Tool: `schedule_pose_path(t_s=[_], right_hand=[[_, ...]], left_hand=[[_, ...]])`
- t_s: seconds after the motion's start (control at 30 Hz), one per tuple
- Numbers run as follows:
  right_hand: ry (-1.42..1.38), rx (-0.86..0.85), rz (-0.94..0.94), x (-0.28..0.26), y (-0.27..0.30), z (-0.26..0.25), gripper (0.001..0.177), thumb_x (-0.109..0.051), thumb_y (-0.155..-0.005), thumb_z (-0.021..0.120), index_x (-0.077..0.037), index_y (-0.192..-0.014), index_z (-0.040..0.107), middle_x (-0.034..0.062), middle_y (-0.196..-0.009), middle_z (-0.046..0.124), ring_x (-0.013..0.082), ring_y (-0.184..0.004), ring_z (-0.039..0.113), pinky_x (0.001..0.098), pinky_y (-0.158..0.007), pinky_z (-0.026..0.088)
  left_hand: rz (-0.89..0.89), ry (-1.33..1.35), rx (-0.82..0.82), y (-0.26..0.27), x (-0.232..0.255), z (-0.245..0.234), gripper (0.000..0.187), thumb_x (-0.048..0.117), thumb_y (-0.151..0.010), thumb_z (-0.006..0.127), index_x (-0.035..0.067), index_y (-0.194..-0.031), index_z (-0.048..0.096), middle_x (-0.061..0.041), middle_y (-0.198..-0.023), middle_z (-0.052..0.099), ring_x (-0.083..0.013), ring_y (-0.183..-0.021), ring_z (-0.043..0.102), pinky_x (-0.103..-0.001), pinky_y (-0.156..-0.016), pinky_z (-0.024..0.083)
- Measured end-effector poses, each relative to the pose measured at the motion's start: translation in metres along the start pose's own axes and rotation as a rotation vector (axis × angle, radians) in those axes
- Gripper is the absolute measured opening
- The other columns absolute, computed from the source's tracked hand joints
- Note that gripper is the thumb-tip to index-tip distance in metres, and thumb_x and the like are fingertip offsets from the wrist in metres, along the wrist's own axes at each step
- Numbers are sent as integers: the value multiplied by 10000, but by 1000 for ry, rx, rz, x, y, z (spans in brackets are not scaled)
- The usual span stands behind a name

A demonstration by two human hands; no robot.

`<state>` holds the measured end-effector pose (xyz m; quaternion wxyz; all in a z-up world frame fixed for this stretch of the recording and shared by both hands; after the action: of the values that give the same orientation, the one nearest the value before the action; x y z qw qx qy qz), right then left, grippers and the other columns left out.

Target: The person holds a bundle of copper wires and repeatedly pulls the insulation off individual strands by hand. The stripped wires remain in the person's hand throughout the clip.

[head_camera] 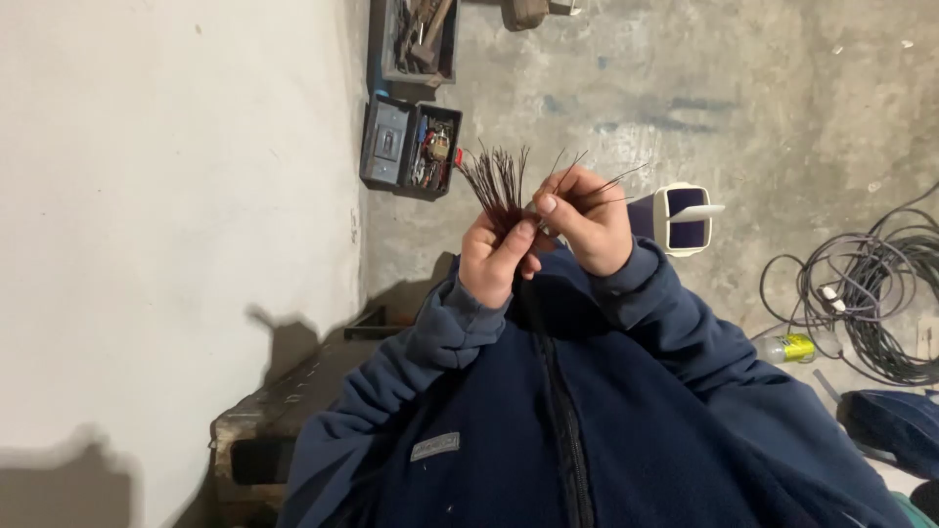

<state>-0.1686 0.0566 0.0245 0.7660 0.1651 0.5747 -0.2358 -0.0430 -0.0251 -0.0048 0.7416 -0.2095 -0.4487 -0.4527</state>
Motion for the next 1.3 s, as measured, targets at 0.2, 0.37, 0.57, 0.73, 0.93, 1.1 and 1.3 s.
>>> schedule_pose_path(t_s=[0.2,0.37,0.57,0.73,0.93,1.1,1.3], right_hand=[[69,3,-46,4,-3,1,108,-92,-1036,658,-5,-1093,629,27,-946,655,67,-812,584,241,-718,496],[-42,-40,-109,1,-6,-2,125,-74,-1031,661,-4,-1123,616,67,-1093,665,96,-856,569,258,-755,480],[-191,-75,-6,-2,-6,2,257,-71,-959,691,-22,-1192,593,76,-995,688,120,-761,619,272,-660,505],[-271,-12,-42,11,-2,-9,288,-25,-996,714,-3,-1262,604,26,-896,641,77,-758,564,247,-685,465],[-13,-31,77,-7,1,3,130,-45,-1005,710,20,-1103,656,16,-858,649,72,-735,582,236,-640,488],[7,-8,86,-1,2,6,86,-61,-1032,673,24,-1023,664,48,-877,696,78,-757,633,247,-644,527],[-12,-6,100,-6,-2,7,102,-78,-1027,642,21,-1018,668,39,-855,685,66,-683,581,238,-574,470]], left_hand=[[17,-10,15,-4,-9,-6,214,237,-1056,610,28,-1100,633,-46,-865,715,-63,-627,584,-217,-548,470],[16,-31,28,-11,-11,-6,208,231,-1039,623,27,-1078,639,-46,-842,718,-61,-610,580,-217,-535,465],[-45,-9,59,-10,-8,-3,202,224,-1034,645,23,-1046,647,-45,-819,703,-65,-583,569,-222,-513,450],[-65,-18,48,-6,-5,-1,217,230,-1068,624,14,-1071,647,-51,-831,714,-64,-601,573,-223,-535,461],[-34,-53,-61,4,10,11,234,213,-1055,605,33,-1203,609,-40,-907,718,-62,-650,589,-220,-568,476],[-21,-30,6,6,7,4,248,233,-1075,569,21,-1202,592,-55,-892,715,-69,-625,577,-215,-546,461],[-20,-14,-9,-1,5,6,322,287,-1094,519,-10,-1168,620,-93,-875,737,-82,-590,585,-230,-532,481]])
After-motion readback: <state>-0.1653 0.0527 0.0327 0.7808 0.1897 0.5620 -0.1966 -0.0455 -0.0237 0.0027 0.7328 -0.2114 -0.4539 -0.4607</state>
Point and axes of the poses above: each hand's wrist, its own y-axis away from the middle knuckle, its own z-axis out of the palm, x = y × z, the point moved 5 cm from there along -y, towards the middle knuckle
